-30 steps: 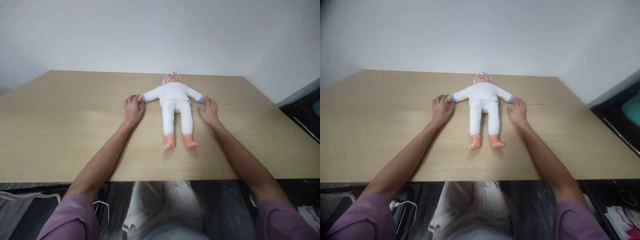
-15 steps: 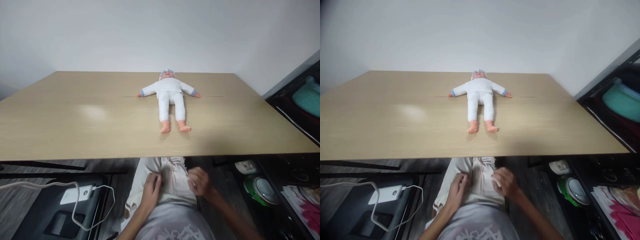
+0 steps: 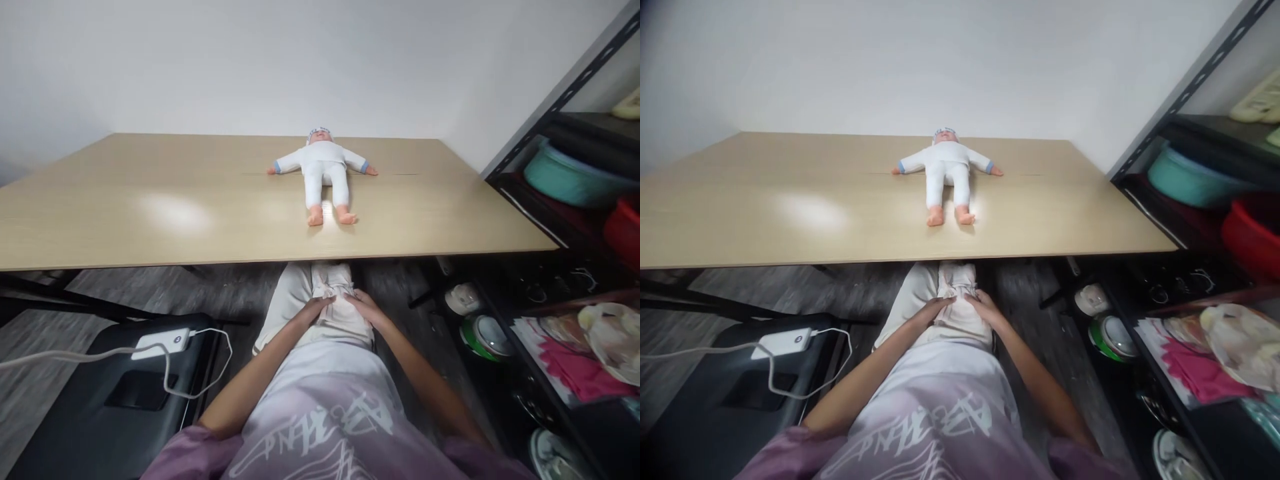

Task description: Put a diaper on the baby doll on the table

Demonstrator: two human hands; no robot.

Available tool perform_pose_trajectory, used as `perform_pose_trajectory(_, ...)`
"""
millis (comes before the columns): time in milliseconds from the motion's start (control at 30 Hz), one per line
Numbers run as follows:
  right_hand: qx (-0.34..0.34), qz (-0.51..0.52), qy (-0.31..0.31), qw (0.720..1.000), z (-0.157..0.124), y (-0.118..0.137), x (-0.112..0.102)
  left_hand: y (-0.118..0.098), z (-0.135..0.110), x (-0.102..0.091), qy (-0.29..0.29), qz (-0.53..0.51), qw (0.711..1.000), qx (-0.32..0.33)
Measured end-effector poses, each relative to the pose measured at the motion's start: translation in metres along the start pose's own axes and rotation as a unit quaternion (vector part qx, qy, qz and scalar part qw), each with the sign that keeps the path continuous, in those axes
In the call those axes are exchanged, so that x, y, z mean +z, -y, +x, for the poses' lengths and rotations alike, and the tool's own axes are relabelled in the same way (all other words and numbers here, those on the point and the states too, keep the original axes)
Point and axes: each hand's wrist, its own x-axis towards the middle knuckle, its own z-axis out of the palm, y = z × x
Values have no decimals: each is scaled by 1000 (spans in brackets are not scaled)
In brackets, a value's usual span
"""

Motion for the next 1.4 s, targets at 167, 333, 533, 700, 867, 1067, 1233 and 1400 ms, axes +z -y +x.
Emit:
perform_pose_trajectory(167, -73, 56, 9, 996, -80, 47, 0, -34, -81, 10, -10, -39, 995, 91)
perform_pose_trajectory(333, -214, 59, 23, 975, -167, 91, -2, -63, -161, 22, 32, -21, 965, 260)
perform_pose_trajectory(533, -250, 25, -50, 967, -138, 97, 14, -69, -132, 16, -12, -73, 958, 276)
perform_pose_trajectory(700, -237, 37, -44, 970, -93, 87, 27, -63, -95, 7, -22, -157, 959, 237)
perform_pose_trajectory(867, -232, 2, -54, 971, -72, 72, 28, -58, -87, 5, -39, -185, 963, 191)
perform_pose_trajectory(1067, -368, -140, -231, 890, -76, 78, 17, -57, -89, 7, -33, -182, 967, 177)
perform_pose_trajectory(1233, -480, -307, -148, 808, -64, 134, 17, -50, -82, 2, -54, -90, 973, 206)
perform_pose_trajectory(1400, -457, -461, -48, 759, -3, 167, 30, -47, -86, -10, -94, 122, 955, 252)
